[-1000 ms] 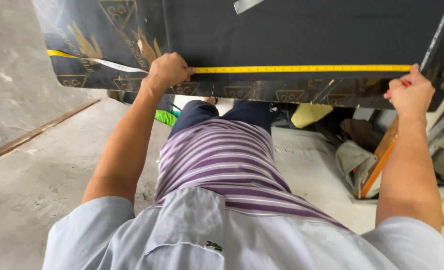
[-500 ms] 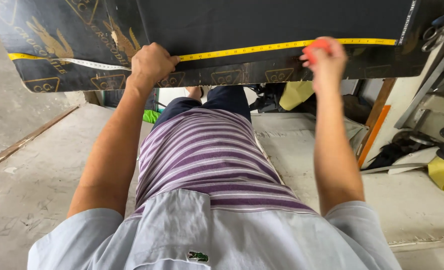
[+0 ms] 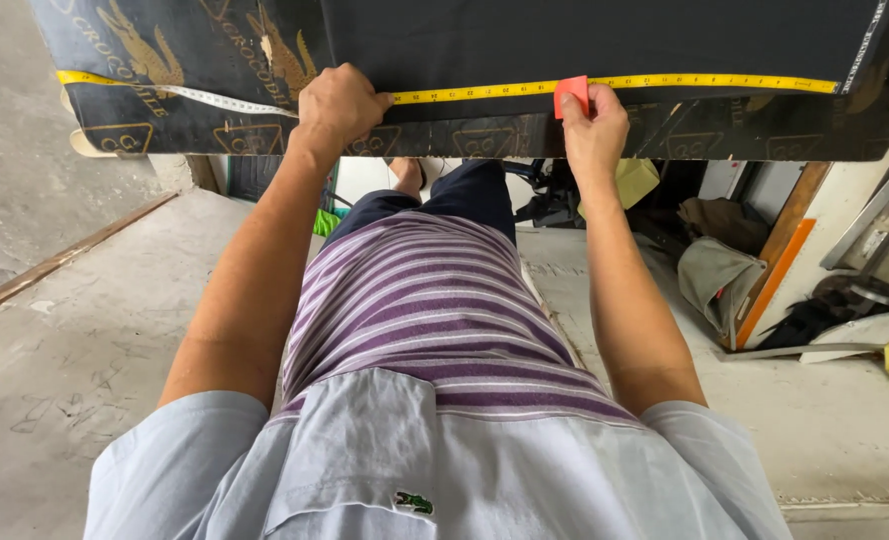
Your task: Measuring, marking, and cutting black fabric pieces on a cutting table in a sewing factory.
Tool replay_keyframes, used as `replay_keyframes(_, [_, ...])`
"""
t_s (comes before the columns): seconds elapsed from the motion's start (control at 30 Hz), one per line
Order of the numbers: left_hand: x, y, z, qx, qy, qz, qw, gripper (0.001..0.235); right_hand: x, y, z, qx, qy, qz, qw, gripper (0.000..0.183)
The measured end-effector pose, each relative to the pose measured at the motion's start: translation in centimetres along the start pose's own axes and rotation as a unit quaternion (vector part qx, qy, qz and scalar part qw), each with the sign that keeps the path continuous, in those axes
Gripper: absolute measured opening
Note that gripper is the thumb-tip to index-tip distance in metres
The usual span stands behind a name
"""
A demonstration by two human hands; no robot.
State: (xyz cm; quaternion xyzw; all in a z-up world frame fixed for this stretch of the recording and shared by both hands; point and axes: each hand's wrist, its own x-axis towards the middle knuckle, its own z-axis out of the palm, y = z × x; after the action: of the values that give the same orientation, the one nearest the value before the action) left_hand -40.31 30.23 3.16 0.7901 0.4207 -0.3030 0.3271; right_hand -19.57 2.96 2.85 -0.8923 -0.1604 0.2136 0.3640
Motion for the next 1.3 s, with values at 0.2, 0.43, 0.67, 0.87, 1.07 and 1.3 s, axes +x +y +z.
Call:
replay_keyframes(0.2, [0.7, -0.5, 0.6, 0.001, 0.016, 0.013, 1.0, 0.044, 0.0, 0.0, 0.3, -0.005, 0.006, 0.001, 1.0, 0.015])
replay_keyframes(0.43, [0.3, -0.6, 0.4, -0.007, 0.016, 0.025, 1.0, 0.048, -0.7, -0.7, 2.2, -0.008, 0.011, -0.017, 1.0, 0.009])
replay_keyframes(0.67, [0.8, -0.9, 1.3, 0.011, 0.031, 0.033, 0.999, 0.039, -3.7, -5.0, 7.4, 0.034, -0.034, -0.102, 0.994, 0.021])
replay_keyframes(0.87, [3.4, 2.9, 1.6, -0.029, 0.222, 0.218, 0.95, 0.053, -3.7, -6.9, 8.8, 0.038, -0.002, -0.166, 0.985, 0.021])
replay_keyframes(1.07, [8.4, 6.4, 3.0, 0.071, 0.23, 0.232, 0.942, 0.041, -2.5, -7.9, 10.3, -0.068, -0.013, -0.174, 0.982, 0.03])
replay_keyframes(1.3, [8.6, 6.6, 2.9, 0.097, 0.214, 0.192, 0.953, 0.042, -2.6, -11.0, 9.1, -0.241, -0.253, -0.064, 0.935, 0.014])
